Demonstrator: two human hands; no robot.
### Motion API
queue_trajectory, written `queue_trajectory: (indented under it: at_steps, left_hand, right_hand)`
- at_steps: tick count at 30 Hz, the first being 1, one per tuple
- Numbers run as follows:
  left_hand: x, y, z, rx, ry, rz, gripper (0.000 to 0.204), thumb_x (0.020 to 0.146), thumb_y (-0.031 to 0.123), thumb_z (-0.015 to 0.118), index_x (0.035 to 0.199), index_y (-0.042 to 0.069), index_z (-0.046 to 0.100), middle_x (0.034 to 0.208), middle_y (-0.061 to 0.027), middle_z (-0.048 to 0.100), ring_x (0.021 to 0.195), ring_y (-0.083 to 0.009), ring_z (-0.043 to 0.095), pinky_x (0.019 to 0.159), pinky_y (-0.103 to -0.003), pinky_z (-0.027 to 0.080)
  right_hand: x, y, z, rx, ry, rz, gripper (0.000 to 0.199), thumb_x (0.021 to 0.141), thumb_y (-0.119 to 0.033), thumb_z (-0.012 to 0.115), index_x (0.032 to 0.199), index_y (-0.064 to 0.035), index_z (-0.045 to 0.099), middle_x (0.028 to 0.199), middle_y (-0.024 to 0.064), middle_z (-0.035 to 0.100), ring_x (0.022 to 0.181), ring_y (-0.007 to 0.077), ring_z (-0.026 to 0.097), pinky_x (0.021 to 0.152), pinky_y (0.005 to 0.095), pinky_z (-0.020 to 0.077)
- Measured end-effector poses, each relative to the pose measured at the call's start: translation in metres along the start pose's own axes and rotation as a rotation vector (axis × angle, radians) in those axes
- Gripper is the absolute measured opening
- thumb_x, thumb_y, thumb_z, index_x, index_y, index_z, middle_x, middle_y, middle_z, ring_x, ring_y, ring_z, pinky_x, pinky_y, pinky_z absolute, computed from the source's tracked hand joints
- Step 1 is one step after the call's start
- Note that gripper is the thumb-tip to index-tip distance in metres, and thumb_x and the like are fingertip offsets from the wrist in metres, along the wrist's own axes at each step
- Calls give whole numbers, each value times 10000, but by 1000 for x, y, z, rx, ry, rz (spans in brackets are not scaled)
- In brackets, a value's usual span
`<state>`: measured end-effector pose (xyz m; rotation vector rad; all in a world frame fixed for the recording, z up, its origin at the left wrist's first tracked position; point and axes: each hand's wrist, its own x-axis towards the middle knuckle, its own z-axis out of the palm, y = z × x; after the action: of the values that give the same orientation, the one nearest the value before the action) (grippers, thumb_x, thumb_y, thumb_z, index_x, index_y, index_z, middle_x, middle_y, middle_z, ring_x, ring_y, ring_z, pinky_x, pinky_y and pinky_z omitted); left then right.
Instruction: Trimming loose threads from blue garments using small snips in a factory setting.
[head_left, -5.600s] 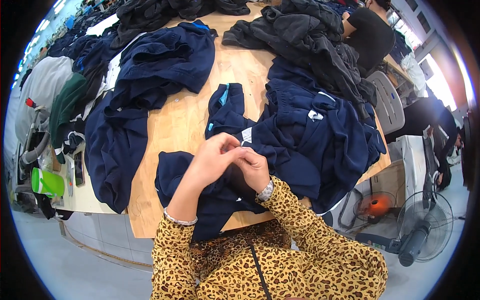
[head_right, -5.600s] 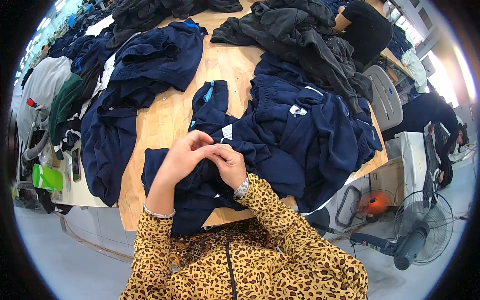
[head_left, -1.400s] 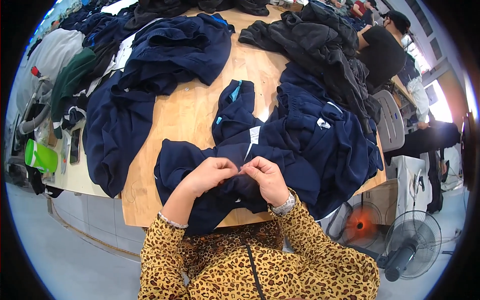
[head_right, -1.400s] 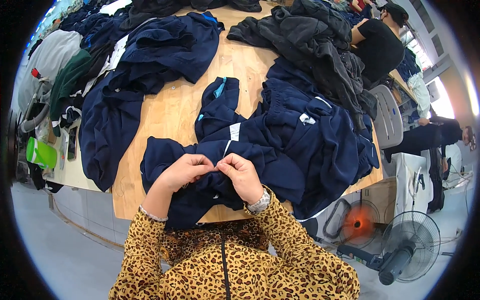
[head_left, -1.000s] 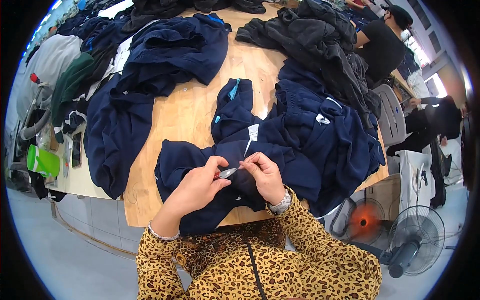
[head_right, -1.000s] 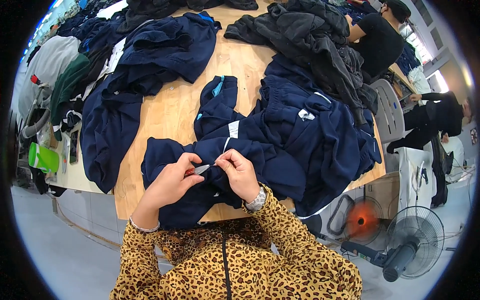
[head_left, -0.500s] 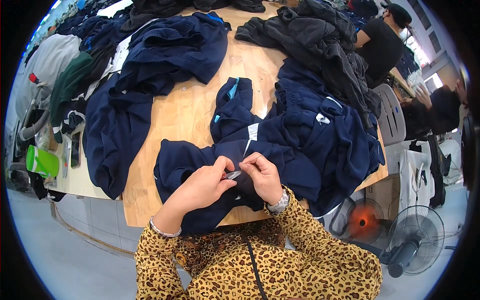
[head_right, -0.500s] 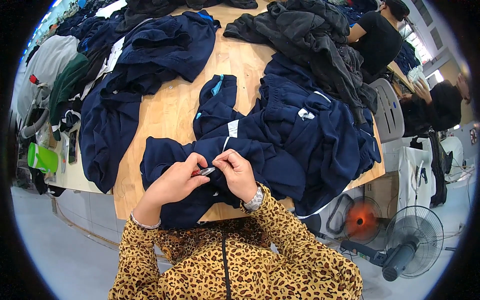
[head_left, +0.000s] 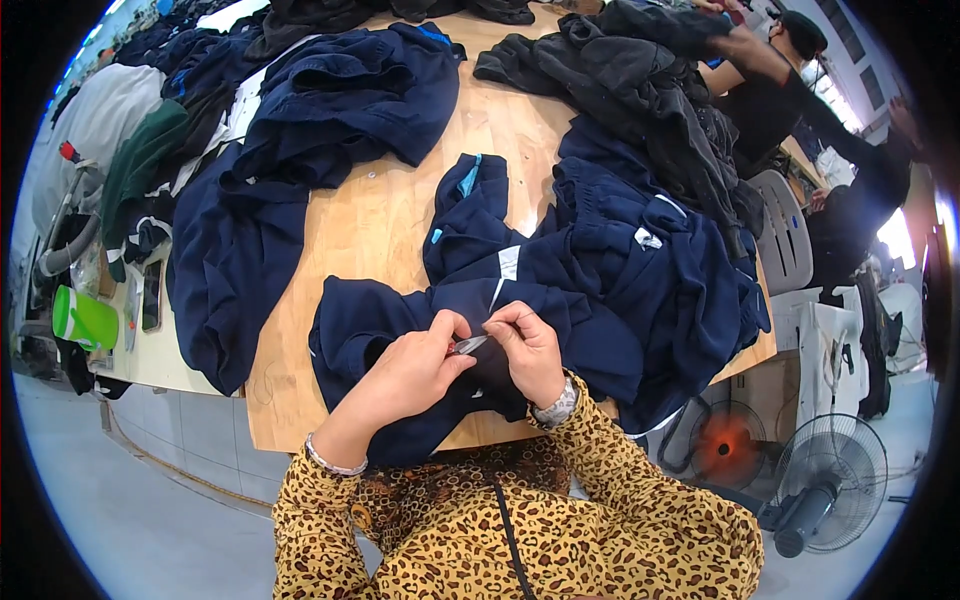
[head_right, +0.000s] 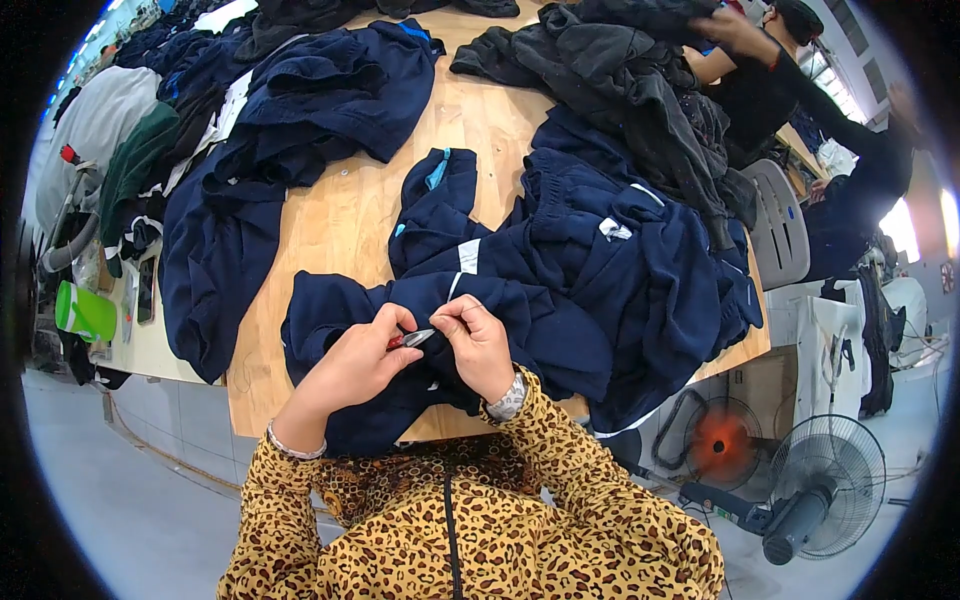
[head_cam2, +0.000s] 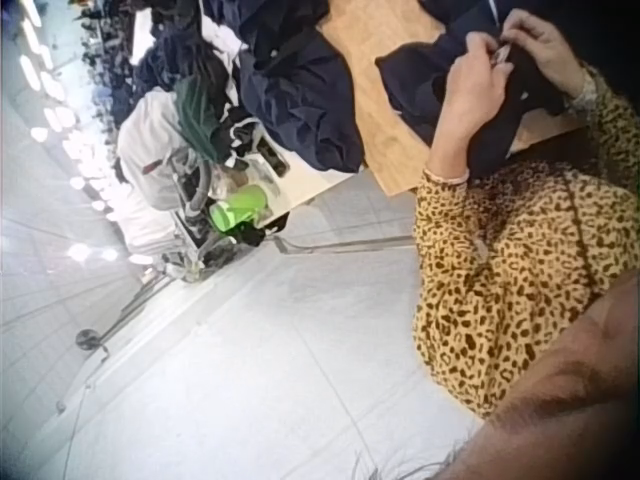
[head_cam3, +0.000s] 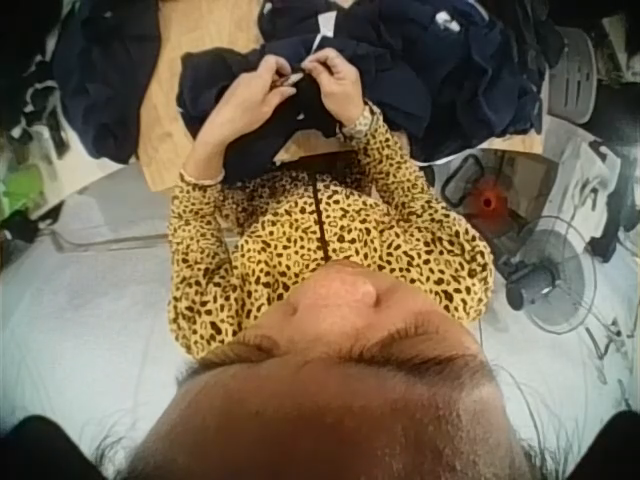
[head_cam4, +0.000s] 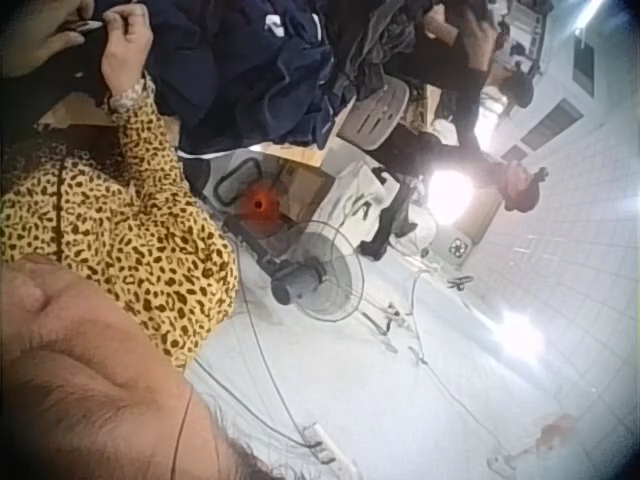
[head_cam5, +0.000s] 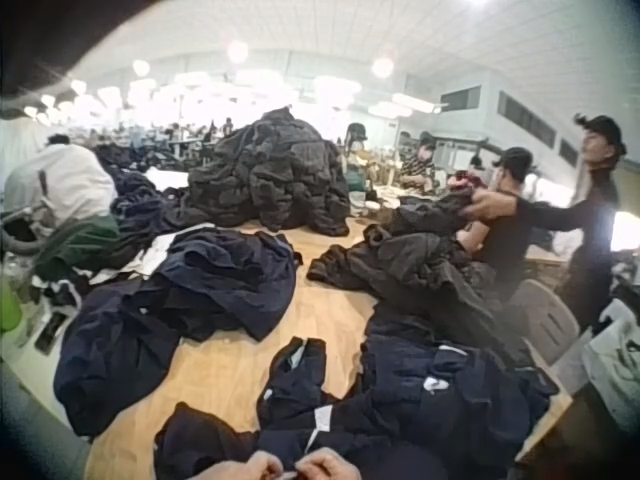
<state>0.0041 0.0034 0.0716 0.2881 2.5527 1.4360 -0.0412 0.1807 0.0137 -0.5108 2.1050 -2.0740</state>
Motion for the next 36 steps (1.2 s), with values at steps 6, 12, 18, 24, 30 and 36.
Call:
queue_trajectory:
  at_steps: [6, 12, 18, 24, 30, 36]
  left_hand:
    - [-1, -3, 0, 22, 24, 46, 260, 849, 95, 619, 1012, 13, 433, 714, -168, 590, 650, -310, 598, 579, -346, 438]
    - [4, -5, -3, -36, -70, -28, 258, 858, 114, 600, 1008, 20, 411, 756, -207, 601, 749, -386, 601, 616, -414, 446]
    - [3, -2, 0, -40, -13, -47, 248, 861, 109, 598, 1002, 17, 415, 744, -206, 595, 737, -387, 600, 618, -411, 446]
    - [1, -3, -1, -98, 49, -50, 254, 853, 94, 614, 997, 7, 424, 724, -191, 585, 692, -350, 604, 597, -364, 450]
    - [-7, -16, 4, -297, 259, -55, 315, 844, 97, 643, 1081, 0, 459, 728, -62, 570, 642, -93, 527, 577, -252, 441]
    - [-8, -4, 20, -228, 250, -61, 267, 844, 49, 629, 1033, -2, 447, 678, -55, 536, 599, -84, 471, 540, -238, 390]
  right_hand:
    - [0, -3, 4, -2, 25, 5, 59, 881, -30, 582, 835, 7, 572, 754, 26, 604, 702, 86, 561, 654, 211, 453]
    - [-1, 0, 5, -76, 38, -67, 48, 880, -23, 579, 843, 8, 574, 749, 42, 616, 694, 89, 575, 637, 217, 462]
    - [0, 0, 4, -82, 38, -46, 49, 894, -30, 565, 861, 4, 571, 778, 38, 623, 724, 86, 573, 679, 213, 462]
    - [1, 2, 5, -51, 52, -42, 63, 905, -42, 557, 861, 2, 566, 772, 34, 620, 728, 85, 571, 692, 213, 464]
    - [1, 8, 5, 29, 88, -44, 76, 907, -54, 557, 858, 3, 570, 746, 34, 615, 699, 85, 572, 658, 210, 464]
    - [-1, 8, 7, -3, 122, -73, 79, 910, -59, 555, 862, 3, 562, 735, 42, 609, 689, 93, 579, 644, 216, 468]
